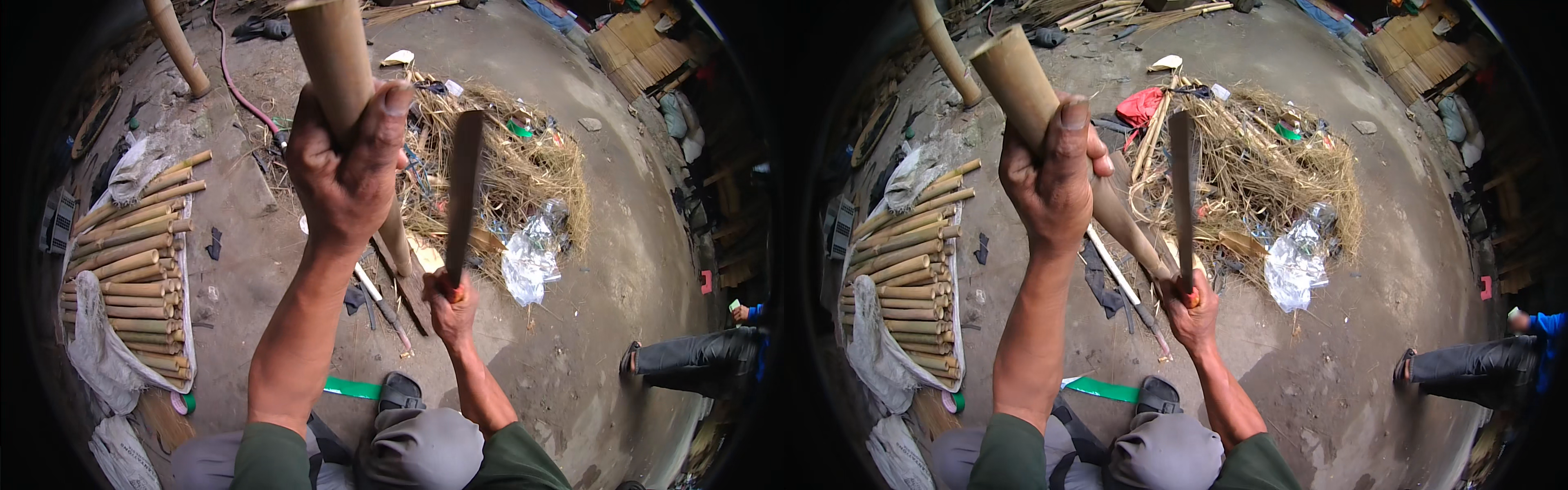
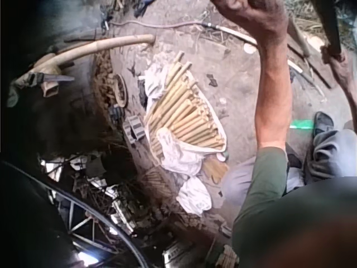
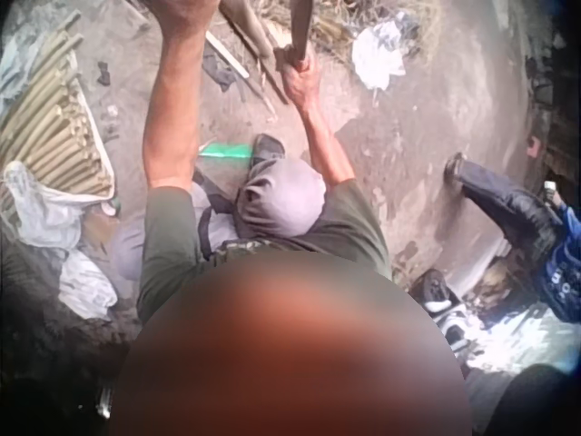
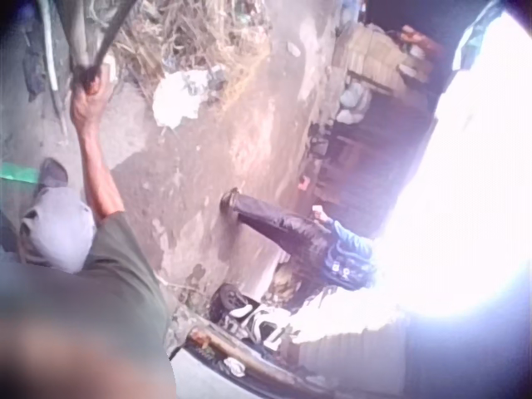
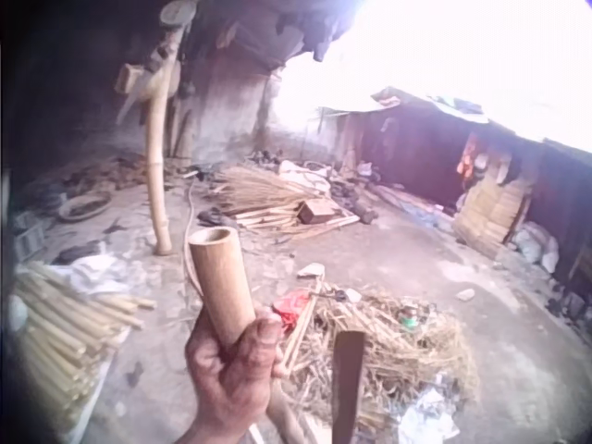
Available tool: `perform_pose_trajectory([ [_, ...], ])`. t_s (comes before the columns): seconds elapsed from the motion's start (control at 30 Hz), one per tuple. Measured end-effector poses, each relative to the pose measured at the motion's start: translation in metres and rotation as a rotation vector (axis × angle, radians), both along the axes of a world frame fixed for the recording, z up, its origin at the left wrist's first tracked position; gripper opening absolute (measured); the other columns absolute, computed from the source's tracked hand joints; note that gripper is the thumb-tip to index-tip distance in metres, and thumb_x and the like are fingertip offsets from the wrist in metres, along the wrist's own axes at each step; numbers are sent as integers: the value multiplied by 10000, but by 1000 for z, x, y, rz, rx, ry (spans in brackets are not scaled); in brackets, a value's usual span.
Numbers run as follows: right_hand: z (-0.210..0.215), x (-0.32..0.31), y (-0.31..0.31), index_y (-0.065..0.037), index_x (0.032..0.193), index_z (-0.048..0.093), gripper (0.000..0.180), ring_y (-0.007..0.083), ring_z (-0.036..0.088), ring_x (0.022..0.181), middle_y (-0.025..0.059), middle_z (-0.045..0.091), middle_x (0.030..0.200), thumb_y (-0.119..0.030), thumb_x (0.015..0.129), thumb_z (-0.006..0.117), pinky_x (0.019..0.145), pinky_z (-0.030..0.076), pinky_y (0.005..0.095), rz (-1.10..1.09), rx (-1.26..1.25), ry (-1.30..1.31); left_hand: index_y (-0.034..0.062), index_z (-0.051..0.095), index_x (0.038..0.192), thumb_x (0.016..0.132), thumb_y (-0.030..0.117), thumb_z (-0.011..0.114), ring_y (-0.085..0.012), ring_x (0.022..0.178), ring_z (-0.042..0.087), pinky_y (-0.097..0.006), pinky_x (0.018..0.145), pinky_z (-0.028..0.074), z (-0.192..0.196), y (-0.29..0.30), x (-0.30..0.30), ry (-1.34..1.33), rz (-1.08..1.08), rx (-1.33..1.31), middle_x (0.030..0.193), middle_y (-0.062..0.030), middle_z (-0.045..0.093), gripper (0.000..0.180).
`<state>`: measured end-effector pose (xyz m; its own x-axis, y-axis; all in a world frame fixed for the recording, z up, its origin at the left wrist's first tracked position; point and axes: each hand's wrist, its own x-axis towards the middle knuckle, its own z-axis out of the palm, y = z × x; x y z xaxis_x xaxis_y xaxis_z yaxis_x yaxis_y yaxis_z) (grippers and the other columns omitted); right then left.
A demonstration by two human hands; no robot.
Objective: The person sits on the floor and uses a knife to shave and taper the ends of bamboo poles. They repeatedly pick up poles from a nearby pile, carve the ends, and place the finished pieces back on the pile.
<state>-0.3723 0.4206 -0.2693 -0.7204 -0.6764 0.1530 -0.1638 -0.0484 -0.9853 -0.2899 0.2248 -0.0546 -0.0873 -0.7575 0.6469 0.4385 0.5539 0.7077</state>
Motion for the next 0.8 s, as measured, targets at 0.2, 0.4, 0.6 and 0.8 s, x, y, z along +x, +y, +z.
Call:
perform_pose_trajectory([
  [0.2, -35, 6, 9, -74, 786, 539, 298, 113, 531, 624, -3, 548, 688, -193, 951, 757, 552, 443, 292, 119, 555, 152, 24, 574, 1023, 1013, 269, 684, -98, 532, 551, -251, 506, 475, 0, -2, 0, -5, 51, -15, 655, -17, 564, 269],
  [0.4, -68, 1, 37, -48, 850, 595, 303, 96, 543, 577, 12, 566, 666, -276, 926, 779, 506, 449, 314, 204, 349, -357, 25, 577, 1054, 1028, 268, 662, -102, 570, 560, -254, 532, 490, 0, 1, 10, 2, -33, -6, 692, -34, 574, 259],
  [0.6, -114, -16, 76, -17, 915, 619, 212, 431, 605, 888, 220, 624, 923, -188, 870, 735, 809, 494, 482, -210, 667, 269, 3, 599, 1160, 1034, 398, 628, -129, 584, 542, -308, 571, 509, 8, -25, 66, 107, 104, 181, 713, -20, 535, 415],
  [0.8, -176, -18, 71, -9, 919, 653, 227, 436, 644, 861, 223, 674, 903, -205, 856, 750, 787, 502, 493, -327, 787, 74, -17, 536, 1193, 1003, 452, 666, -133, 570, 480, -310, 570, 471, 9, -31, 122, 168, 162, 157, 714, -34, 514, 523],
])
